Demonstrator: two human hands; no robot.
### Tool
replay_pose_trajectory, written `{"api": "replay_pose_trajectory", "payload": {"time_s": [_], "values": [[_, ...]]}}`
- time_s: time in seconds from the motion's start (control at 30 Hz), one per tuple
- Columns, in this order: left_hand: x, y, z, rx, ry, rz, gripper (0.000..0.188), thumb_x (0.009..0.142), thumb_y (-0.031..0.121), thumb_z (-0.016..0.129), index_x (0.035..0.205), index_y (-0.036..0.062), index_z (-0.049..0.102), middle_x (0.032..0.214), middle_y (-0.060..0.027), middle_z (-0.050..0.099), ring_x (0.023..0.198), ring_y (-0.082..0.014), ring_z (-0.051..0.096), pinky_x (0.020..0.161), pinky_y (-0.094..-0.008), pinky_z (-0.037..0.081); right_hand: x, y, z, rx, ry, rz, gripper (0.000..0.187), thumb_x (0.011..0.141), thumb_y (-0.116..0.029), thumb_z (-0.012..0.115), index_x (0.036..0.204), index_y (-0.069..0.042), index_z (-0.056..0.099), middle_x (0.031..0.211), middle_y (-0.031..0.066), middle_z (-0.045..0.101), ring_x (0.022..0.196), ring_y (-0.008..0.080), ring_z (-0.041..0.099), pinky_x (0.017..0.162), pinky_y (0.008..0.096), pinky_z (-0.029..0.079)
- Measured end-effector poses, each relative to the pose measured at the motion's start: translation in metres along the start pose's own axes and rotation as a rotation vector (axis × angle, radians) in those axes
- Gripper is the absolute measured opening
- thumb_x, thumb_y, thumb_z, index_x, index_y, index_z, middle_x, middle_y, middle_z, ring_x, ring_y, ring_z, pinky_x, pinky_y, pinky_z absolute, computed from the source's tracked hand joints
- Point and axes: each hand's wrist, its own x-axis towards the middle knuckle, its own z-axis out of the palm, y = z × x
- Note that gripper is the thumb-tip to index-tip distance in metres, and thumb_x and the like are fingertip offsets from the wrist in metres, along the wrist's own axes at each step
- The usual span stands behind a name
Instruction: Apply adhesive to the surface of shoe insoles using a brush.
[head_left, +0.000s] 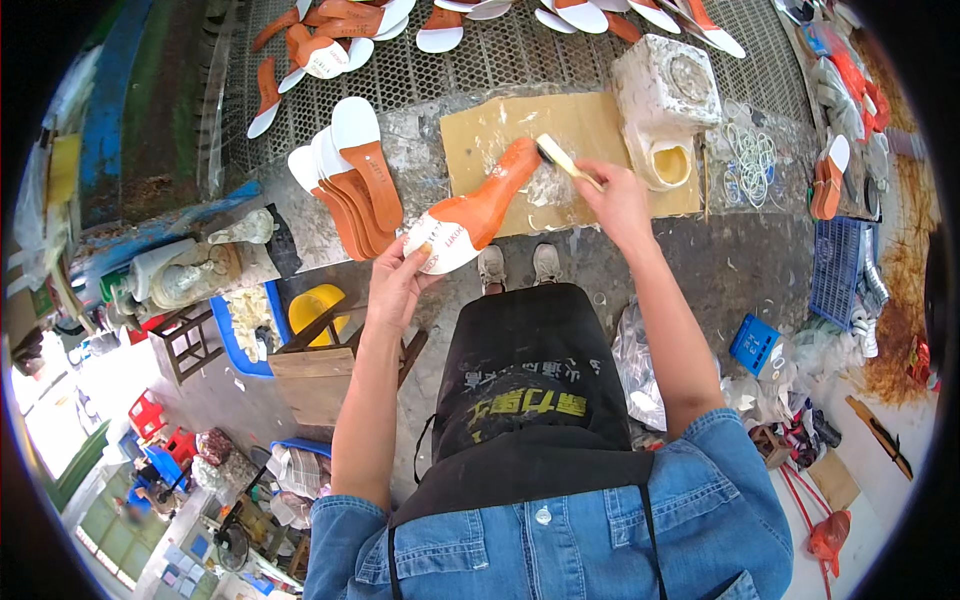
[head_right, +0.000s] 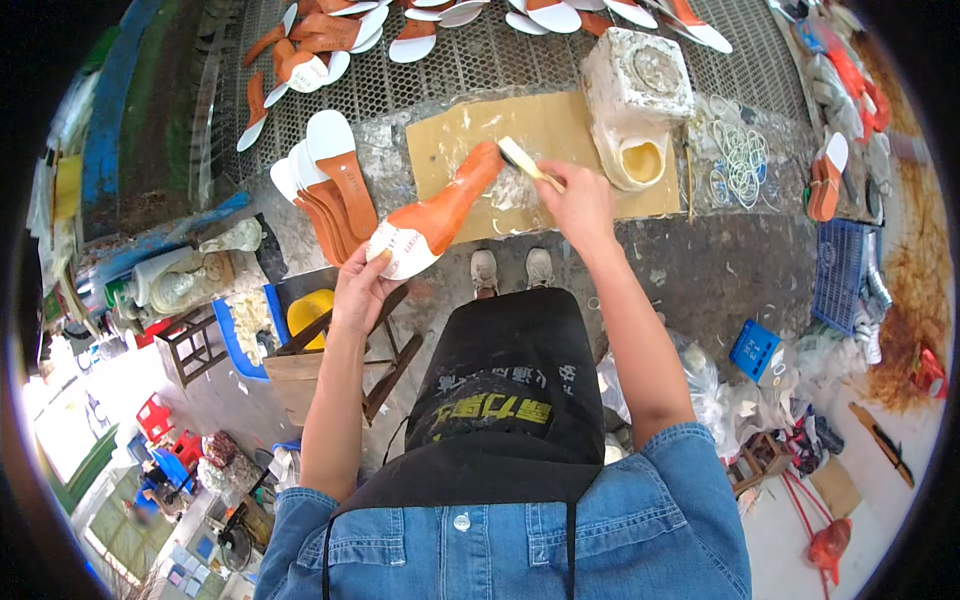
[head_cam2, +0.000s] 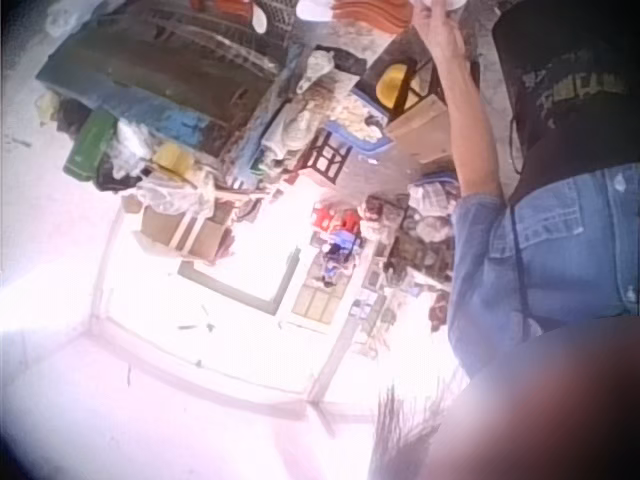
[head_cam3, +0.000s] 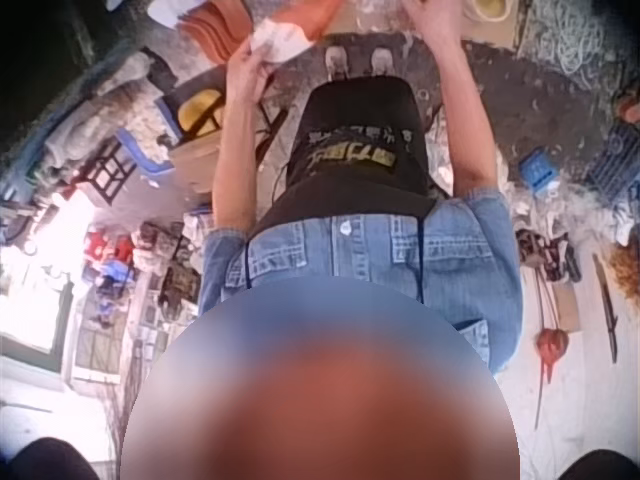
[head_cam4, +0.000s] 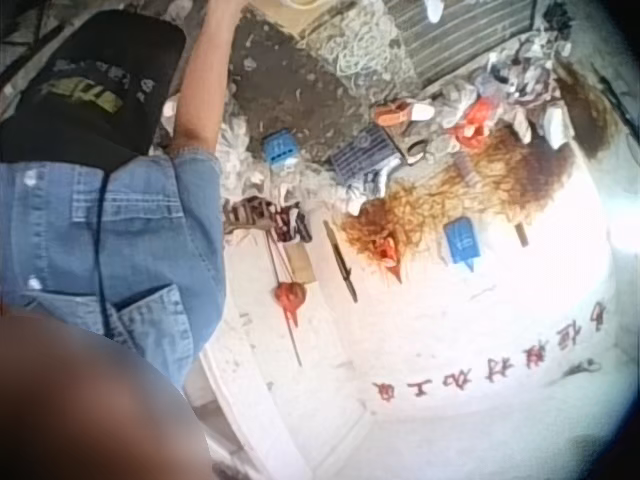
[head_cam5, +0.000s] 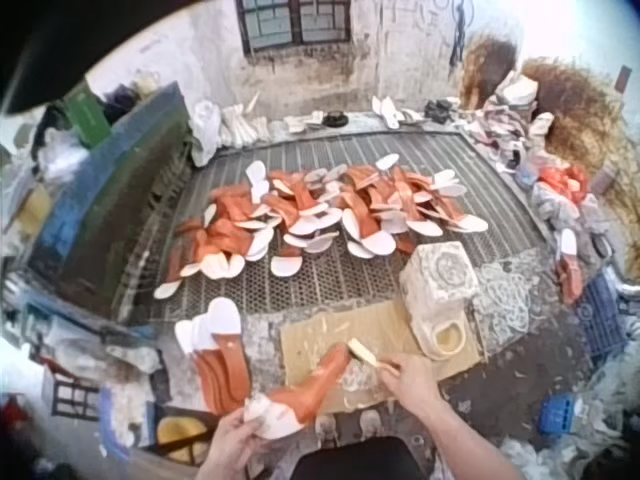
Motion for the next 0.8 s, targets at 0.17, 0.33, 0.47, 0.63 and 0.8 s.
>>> {"api": "replay_pose_trajectory", "payload": {"time_s": [0.17, 0.33, 0.47, 0.63, 0.8], "values": [[-0.008, 0.006, 0.001, 0.249, -0.017, 0.134, 0.027, 0.096, 0.005, 0.063, 0.121, -0.0035, 0.062, 0.108, -0.0089, 0.071, 0.092, -0.014, 0.07, 0.076, -0.0294, 0.061, 0.0, -0.038, 0.0, -0.076, 0.032, -0.123, 0.026, 0.084, -0.022, 0.073, 0.107, -0.01, 0.076, 0.089, 0.0182, 0.073, 0.085, 0.0342, 0.071, 0.076, 0.0436, 0.055], [-0.014, 0.011, 0.001, 0.492, -0.036, 0.24, 0.025, 0.096, 0.006, 0.064, 0.119, -0.002, 0.065, 0.1, -0.0043, 0.071, 0.082, -0.0084, 0.067, 0.067, -0.0251, 0.059, 0.009, -0.053, -0.019, -0.194, -0.205, -0.04, 0.026, 0.086, -0.02, 0.073, 0.111, -0.01, 0.075, 0.092, 0.0177, 0.073, 0.077, 0.0284, 0.07, 0.072, 0.0396, 0.054], [-0.014, 0.011, 0.004, 0.575, -0.04, 0.278, 0.023, 0.097, 0.006, 0.063, 0.118, -0.002, 0.066, 0.1, -0.004, 0.07, 0.081, -0.0078, 0.066, 0.065, -0.0254, 0.059, 0.012, -0.022, -0.016, -0.221, 0.041, -0.181, 0.027, 0.086, -0.02, 0.074, 0.111, -0.011, 0.075, 0.094, 0.0165, 0.073, 0.081, 0.0271, 0.071, 0.072, 0.0385, 0.054], [-0.011, 0.004, -0.004, 0.373, -0.044, 0.186, 0.026, 0.097, 0.007, 0.062, 0.121, -0.0032, 0.063, 0.104, -0.0071, 0.07, 0.087, -0.0115, 0.068, 0.071, -0.0277, 0.061, 0.005, -0.011, -0.012, -0.114, 0.005, -0.169, 0.025, 0.086, -0.02, 0.073, 0.109, -0.011, 0.075, 0.097, 0.0167, 0.073, 0.085, 0.0313, 0.07, 0.076, 0.0395, 0.054], [-0.013, 0.006, -0.003, 0.163, -0.062, 0.068, 0.029, 0.099, 0.008, 0.06, 0.125, -0.0042, 0.058, 0.115, -0.0109, 0.068, 0.1, -0.0183, 0.069, 0.085, -0.0351, 0.062, -0.016, -0.001, -0.021, -0.06, 0.108, -0.103, 0.029, 0.087, -0.018, 0.074, 0.114, -0.008, 0.073, 0.094, 0.0129, 0.073, 0.078, 0.0229, 0.067, 0.073, 0.0347, 0.052]]}}
